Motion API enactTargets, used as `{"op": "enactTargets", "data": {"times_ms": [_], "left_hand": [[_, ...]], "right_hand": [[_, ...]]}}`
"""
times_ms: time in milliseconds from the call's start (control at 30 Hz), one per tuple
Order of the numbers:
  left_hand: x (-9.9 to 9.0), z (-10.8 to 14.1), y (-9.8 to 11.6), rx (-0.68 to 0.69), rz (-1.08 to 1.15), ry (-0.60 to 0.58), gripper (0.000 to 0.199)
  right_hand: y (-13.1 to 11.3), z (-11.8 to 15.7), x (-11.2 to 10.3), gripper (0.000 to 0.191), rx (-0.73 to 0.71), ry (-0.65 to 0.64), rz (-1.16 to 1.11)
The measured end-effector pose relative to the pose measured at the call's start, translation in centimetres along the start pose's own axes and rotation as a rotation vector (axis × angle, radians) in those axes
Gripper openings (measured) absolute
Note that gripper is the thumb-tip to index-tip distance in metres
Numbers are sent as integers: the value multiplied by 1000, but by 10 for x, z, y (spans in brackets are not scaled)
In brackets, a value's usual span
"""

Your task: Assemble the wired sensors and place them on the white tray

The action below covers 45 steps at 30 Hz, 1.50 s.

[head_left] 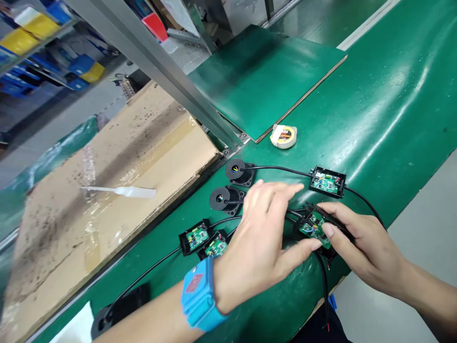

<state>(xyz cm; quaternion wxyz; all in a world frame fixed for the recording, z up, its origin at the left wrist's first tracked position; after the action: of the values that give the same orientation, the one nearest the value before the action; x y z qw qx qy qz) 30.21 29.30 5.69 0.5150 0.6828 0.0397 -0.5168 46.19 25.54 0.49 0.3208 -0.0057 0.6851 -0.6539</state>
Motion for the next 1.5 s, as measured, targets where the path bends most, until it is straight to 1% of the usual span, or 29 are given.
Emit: {"op": "enactTargets", "data": {"times_ms": [33,67,100,133,167,200,233,267,300,333,367,433,500,567,633,800,900,967,1033,1100,1167,1267,1367,1500], "left_hand": [[-5,10,3,37,15,100,49],[-8,22,5,41,78,181,46],[-8,34,5,-3,189,222,34],[-3,44,2,-89,339,222,21],[5,53,-1,-201,506,193,13],[16,61,-3,-320,669,150,13],[28,67,-4,-425,810,108,20],[39,69,-2,-491,927,86,30],[48,69,0,-518,1024,87,40],[54,66,2,-519,1100,107,45],[58,61,3,-508,1157,146,44],[60,52,3,-453,1220,255,34],[56,46,2,-396,1216,341,25],[52,45,0,-370,1145,374,22],[48,47,-1,-365,1042,353,22],[40,56,0,-320,842,283,25],[38,60,-1,-308,698,251,24],[37,60,-2,-303,603,240,22],[35,59,-3,-293,542,227,21],[34,57,-3,-280,515,210,20],[32,54,-3,-270,503,194,20],[29,52,-3,-257,491,191,19],[27,52,-4,-250,497,207,19],[28,54,-7,-267,527,212,18]], "right_hand": [[-1,0,0,24,7,6,-12],[-1,0,1,24,18,5,-25],[-1,0,2,23,31,-3,-36],[-2,0,3,23,36,-4,-43],[-3,1,3,24,34,3,-46],[-5,1,4,25,22,18,-44],[-7,1,5,26,5,34,-42],[-9,2,8,28,-19,43,-45],[-11,2,10,31,-45,46,-51],[-14,1,14,33,-68,45,-60],[-16,1,17,36,-85,36,-70],[-20,0,23,40,-115,37,-93],[-24,0,27,45,-132,51,-105],[-28,-1,30,51,-133,52,-106],[-31,-1,33,53,-117,44,-106],[-32,-2,40,47,-65,60,-155],[-29,-4,45,43,-31,92,-178],[-26,-6,49,40,-8,85,-217],[-23,-10,51,37,-19,62,-283],[-22,-13,53,37,-53,34,-344],[-21,-15,54,37,-60,28,-358],[-18,-16,55,36,-40,80,-334],[-19,-16,58,34,-57,146,-333],[-20,-16,61,34,-69,189,-311]]}}
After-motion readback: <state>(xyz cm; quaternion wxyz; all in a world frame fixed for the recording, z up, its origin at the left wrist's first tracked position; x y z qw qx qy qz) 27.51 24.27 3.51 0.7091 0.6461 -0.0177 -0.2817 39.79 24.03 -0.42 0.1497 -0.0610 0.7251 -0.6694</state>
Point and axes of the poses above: each hand's wrist, its own z-axis away from the middle knuckle, its own x-axis out of the palm, y = z × x, the point moved 6 cm from there along -z, towards the middle knuckle, and after that the axes turned 9 degrees about -y, right-handed, at the moved point
